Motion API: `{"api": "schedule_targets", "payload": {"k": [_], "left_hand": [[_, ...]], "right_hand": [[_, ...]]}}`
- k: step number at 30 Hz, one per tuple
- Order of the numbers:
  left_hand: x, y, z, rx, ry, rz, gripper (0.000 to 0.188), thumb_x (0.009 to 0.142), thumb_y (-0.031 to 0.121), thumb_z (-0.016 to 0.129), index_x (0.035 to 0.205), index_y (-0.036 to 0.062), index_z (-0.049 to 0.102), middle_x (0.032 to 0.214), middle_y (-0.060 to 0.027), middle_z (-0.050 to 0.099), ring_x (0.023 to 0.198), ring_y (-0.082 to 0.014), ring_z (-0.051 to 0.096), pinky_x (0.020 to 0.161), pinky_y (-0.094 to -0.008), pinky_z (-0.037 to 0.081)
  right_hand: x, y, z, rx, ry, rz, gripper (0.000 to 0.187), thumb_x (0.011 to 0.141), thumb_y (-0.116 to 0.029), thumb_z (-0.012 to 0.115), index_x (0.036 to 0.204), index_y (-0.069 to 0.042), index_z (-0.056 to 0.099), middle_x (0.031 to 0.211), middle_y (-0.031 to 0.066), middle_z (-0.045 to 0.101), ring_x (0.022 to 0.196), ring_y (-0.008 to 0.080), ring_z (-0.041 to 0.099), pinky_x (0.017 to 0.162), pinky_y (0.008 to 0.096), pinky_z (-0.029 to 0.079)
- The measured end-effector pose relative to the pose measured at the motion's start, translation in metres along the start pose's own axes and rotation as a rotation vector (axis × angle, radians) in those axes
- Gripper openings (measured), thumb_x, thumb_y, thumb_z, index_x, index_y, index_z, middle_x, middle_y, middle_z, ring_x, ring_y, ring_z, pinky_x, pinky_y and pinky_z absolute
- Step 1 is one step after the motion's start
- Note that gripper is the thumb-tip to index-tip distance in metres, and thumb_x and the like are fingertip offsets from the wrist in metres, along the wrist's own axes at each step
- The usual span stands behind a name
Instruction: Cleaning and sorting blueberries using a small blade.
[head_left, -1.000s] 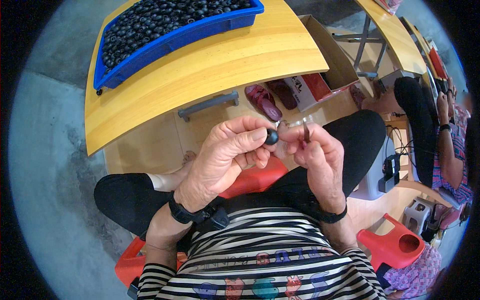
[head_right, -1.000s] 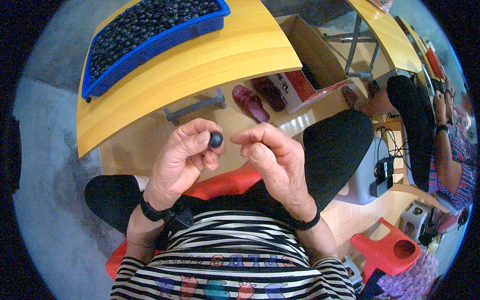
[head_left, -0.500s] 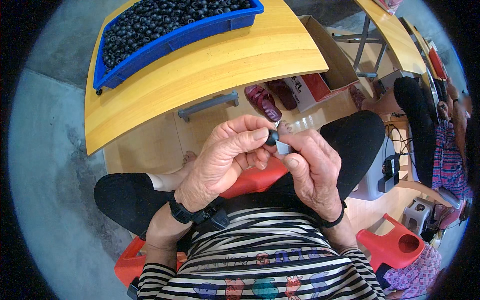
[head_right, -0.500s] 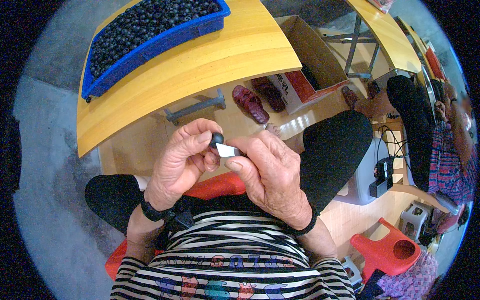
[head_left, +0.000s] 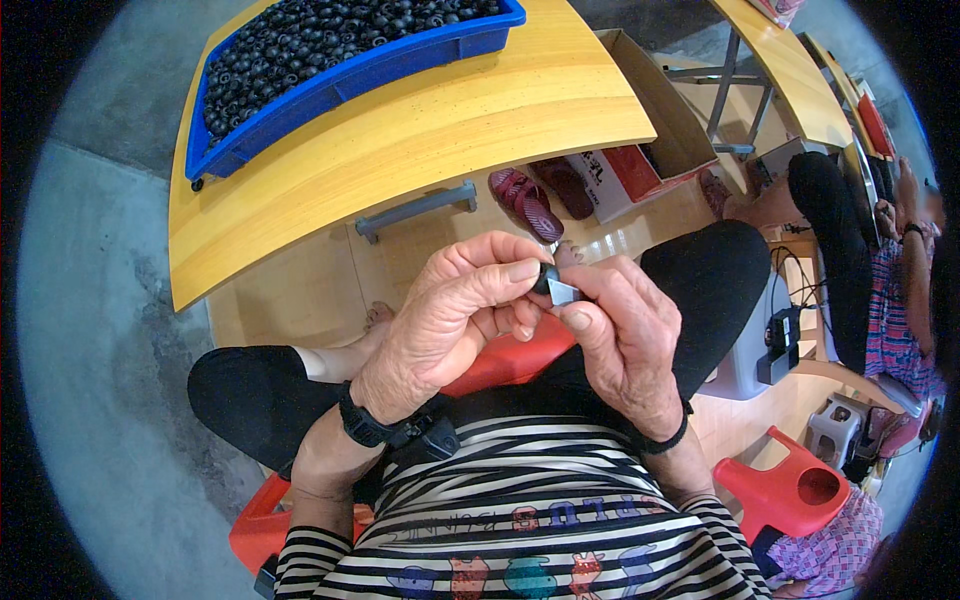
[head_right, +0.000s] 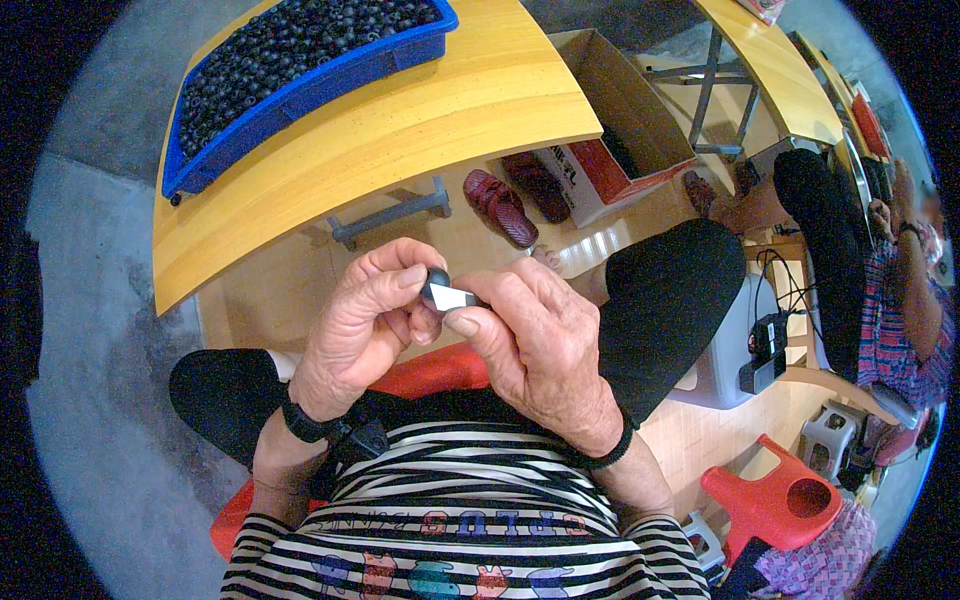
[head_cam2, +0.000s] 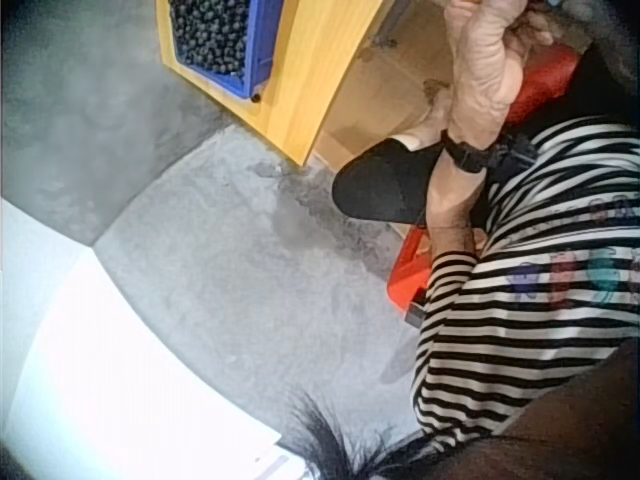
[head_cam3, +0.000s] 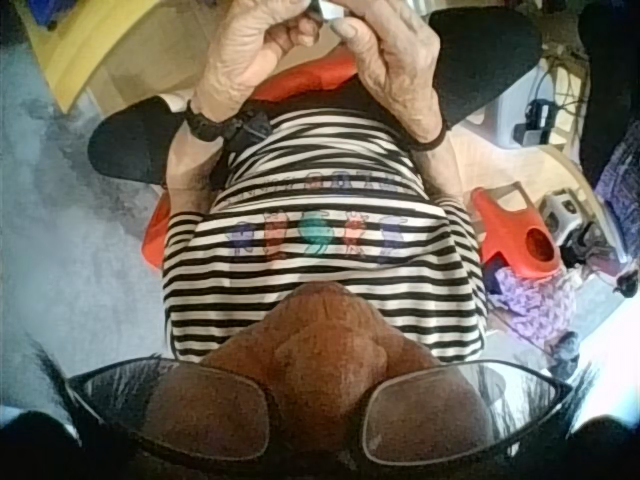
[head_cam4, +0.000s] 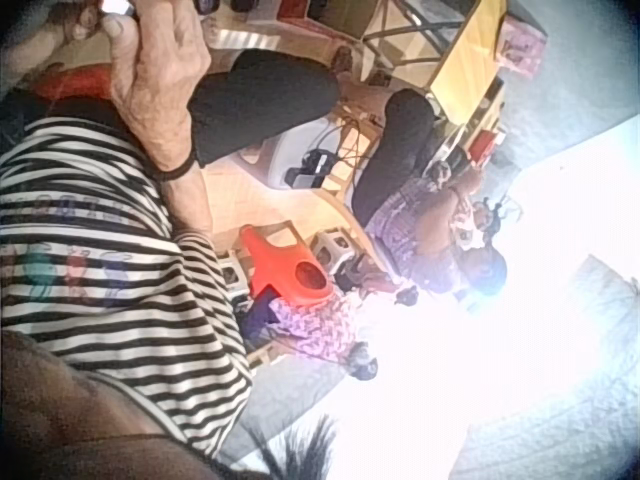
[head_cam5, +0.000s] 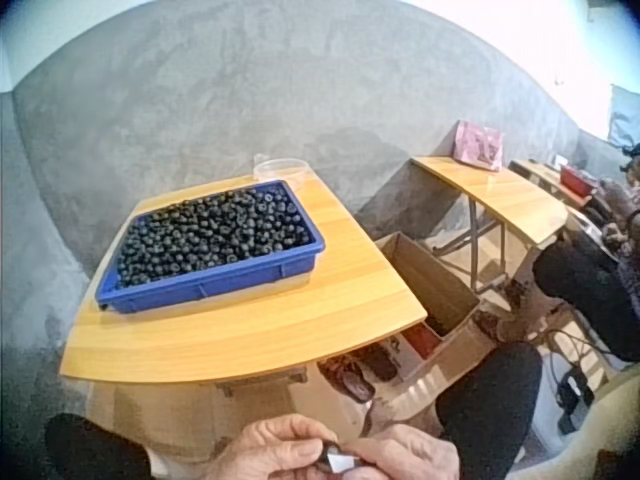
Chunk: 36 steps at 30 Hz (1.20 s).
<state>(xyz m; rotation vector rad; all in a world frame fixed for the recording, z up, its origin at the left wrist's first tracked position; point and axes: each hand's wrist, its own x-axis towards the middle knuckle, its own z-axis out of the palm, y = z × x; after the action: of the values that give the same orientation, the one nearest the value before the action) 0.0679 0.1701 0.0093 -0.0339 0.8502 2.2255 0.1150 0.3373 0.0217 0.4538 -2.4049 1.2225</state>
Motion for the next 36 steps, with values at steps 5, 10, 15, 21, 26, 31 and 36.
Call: {"api": "schedule_targets", "payload": {"k": [5,10,15,21,26,31,36], "left_hand": [[0.001,-0.001,-0.009,-0.059,-0.104,0.006,0.013,0.086,0.007,0.058,0.097,0.0001,0.060,0.082,-0.0097,0.064,0.062,-0.0109,0.061,0.058,-0.0221,0.053],[-0.005,-0.005,0.005,0.013,-0.126,-0.022,0.014,0.082,0.011,0.062,0.088,0.0003,0.058,0.074,-0.0075,0.061,0.058,-0.0128,0.056,0.051,-0.0260,0.046],[0.001,-0.005,-0.003,-0.032,-0.064,-0.035,0.013,0.083,0.011,0.062,0.092,0.0022,0.057,0.076,-0.0069,0.061,0.060,-0.0112,0.055,0.051,-0.0246,0.043],[0.002,-0.007,-0.004,-0.037,-0.021,-0.046,0.014,0.083,0.011,0.061,0.094,0.0034,0.057,0.079,-0.0070,0.062,0.060,-0.0107,0.057,0.051,-0.0232,0.045],[0.004,-0.009,-0.006,-0.097,-0.059,-0.035,0.016,0.084,0.007,0.060,0.099,0.0049,0.056,0.081,-0.0063,0.064,0.064,-0.0101,0.061,0.057,-0.0218,0.053],[0.006,-0.006,-0.008,-0.019,-0.083,-0.008,0.020,0.083,0.005,0.061,0.101,0.0063,0.053,0.081,-0.0070,0.064,0.064,-0.0103,0.061,0.056,-0.0215,0.052],[0.008,-0.007,-0.006,0.015,-0.087,-0.017,0.019,0.083,0.006,0.061,0.100,0.0063,0.053,0.081,-0.0073,0.064,0.064,-0.0103,0.061,0.056,-0.0210,0.052]], "right_hand": [[0.000,-0.001,0.000,0.014,-0.008,0.022,0.016,0.080,-0.015,0.063,0.084,0.000,0.060,0.066,0.0106,0.053,0.057,0.0251,0.053,0.050,0.0332,0.042],[0.000,0.017,0.004,0.011,-0.001,0.145,0.013,0.083,-0.012,0.060,0.082,0.001,0.060,0.065,0.0109,0.052,0.057,0.0231,0.053,0.049,0.0303,0.041],[-0.008,0.022,0.002,0.386,0.047,0.388,0.025,0.091,-0.022,0.052,0.088,0.001,0.063,0.067,0.0040,0.055,0.058,0.0117,0.052,0.051,0.0245,0.040],[-0.005,0.008,-0.006,0.538,-0.003,0.429,0.026,0.089,-0.024,0.055,0.091,0.001,0.062,0.075,0.0014,0.056,0.065,0.0078,0.048,0.058,0.0198,0.039],[-0.003,0.004,0.001,0.545,-0.022,0.375,0.023,0.076,-0.015,0.070,0.090,0.001,0.061,0.075,0.0020,0.054,0.067,0.0085,0.048,0.060,0.0205,0.037],[0.002,-0.001,0.003,0.694,-0.036,0.493,0.016,0.081,-0.013,0.065,0.088,0.001,0.061,0.077,0.0011,0.057,0.066,0.0058,0.048,0.059,0.0189,0.037],[0.001,0.007,0.002,1.012,-0.067,0.638,0.014,0.089,-0.012,0.055,0.089,0.001,0.060,0.078,-0.0011,0.060,0.068,0.0029,0.048,0.058,0.0179,0.038]]}}
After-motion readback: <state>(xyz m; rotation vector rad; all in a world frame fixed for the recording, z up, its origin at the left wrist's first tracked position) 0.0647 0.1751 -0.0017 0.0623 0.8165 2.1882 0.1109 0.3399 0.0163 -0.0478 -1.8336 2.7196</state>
